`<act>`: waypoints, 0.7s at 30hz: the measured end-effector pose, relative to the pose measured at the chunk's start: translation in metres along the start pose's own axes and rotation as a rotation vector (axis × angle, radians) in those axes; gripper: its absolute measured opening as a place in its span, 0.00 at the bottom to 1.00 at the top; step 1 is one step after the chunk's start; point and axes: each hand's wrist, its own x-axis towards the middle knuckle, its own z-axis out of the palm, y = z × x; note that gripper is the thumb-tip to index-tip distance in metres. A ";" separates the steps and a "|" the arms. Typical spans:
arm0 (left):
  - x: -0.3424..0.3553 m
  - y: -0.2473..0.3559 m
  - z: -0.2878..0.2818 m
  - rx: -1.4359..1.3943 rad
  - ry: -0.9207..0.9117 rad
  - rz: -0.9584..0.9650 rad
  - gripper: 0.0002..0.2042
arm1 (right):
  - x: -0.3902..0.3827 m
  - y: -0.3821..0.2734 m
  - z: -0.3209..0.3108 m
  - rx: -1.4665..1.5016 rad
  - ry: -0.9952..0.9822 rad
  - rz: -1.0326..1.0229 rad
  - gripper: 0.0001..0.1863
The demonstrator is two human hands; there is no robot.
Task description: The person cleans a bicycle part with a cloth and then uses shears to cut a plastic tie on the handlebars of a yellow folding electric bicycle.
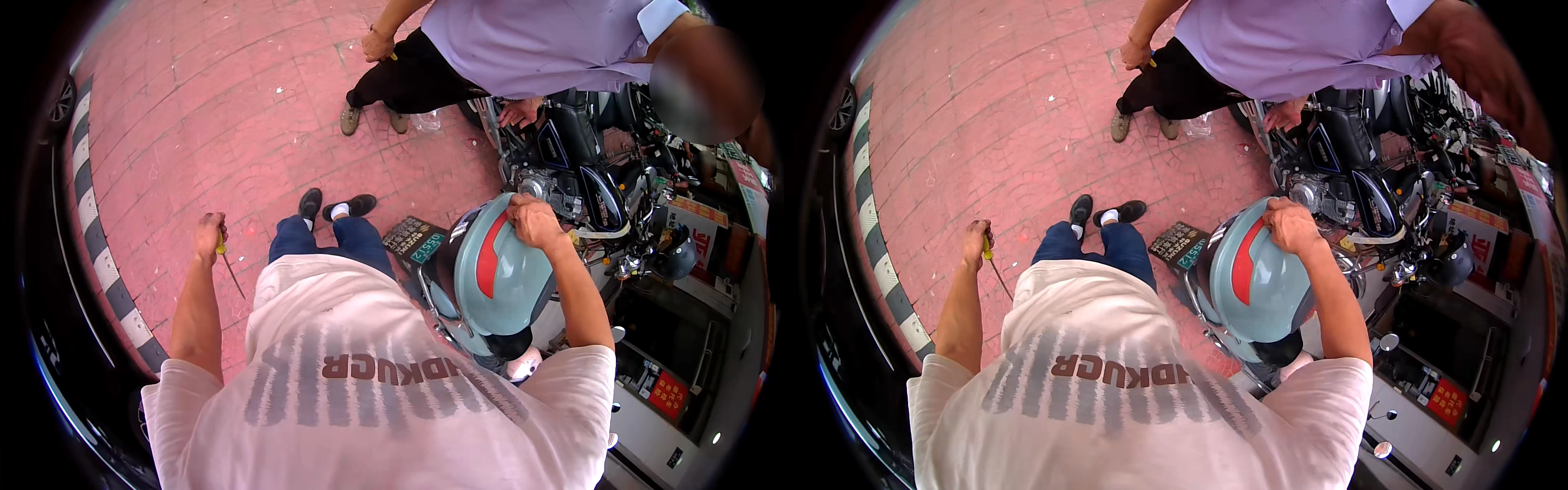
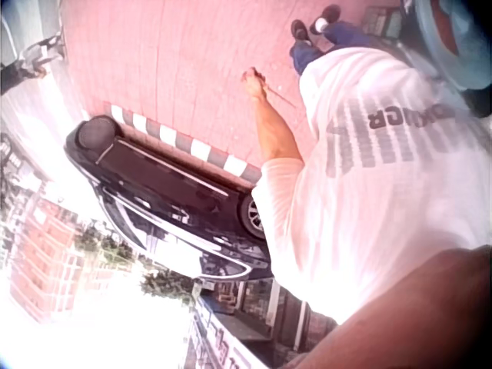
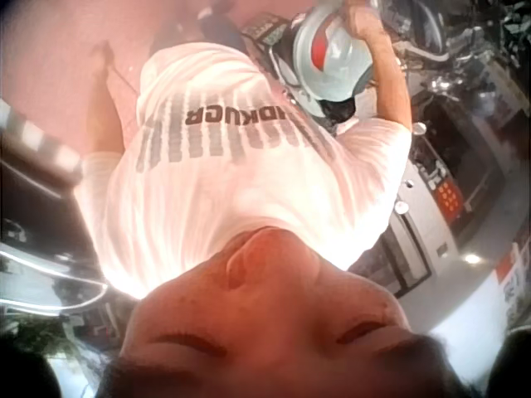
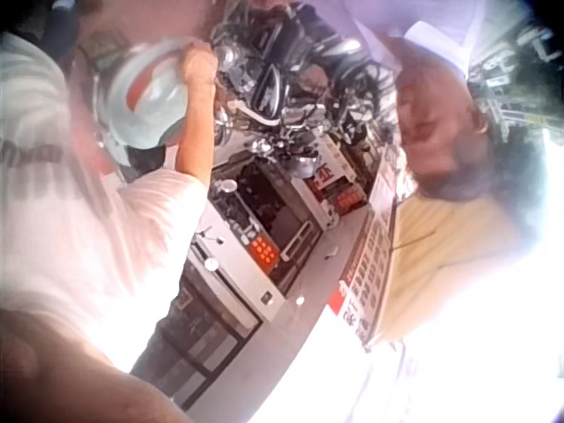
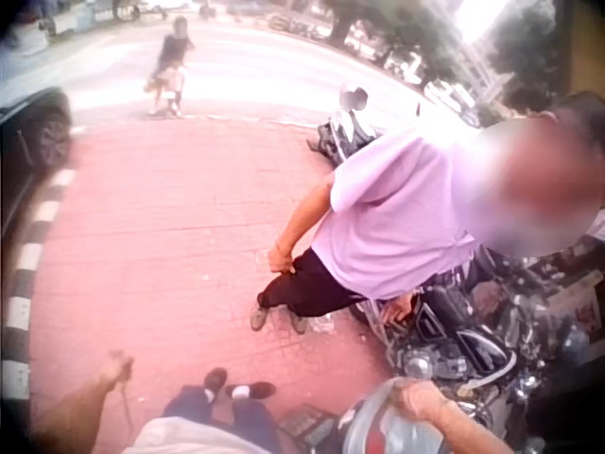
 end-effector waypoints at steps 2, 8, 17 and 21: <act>0.004 -0.007 0.005 -0.012 0.000 -0.020 0.09 | -0.020 0.010 -0.015 0.017 0.104 0.079 0.12; 0.008 -0.039 0.006 0.110 -0.060 -0.260 0.10 | 0.008 -0.067 0.010 0.132 0.314 0.086 0.24; 0.032 -0.005 0.008 0.053 -0.189 0.043 0.10 | -0.069 -0.065 0.038 0.086 0.257 0.380 0.34; 0.031 -0.004 -0.019 0.056 -0.218 0.026 0.09 | -0.102 -0.128 0.004 0.372 0.594 0.596 0.29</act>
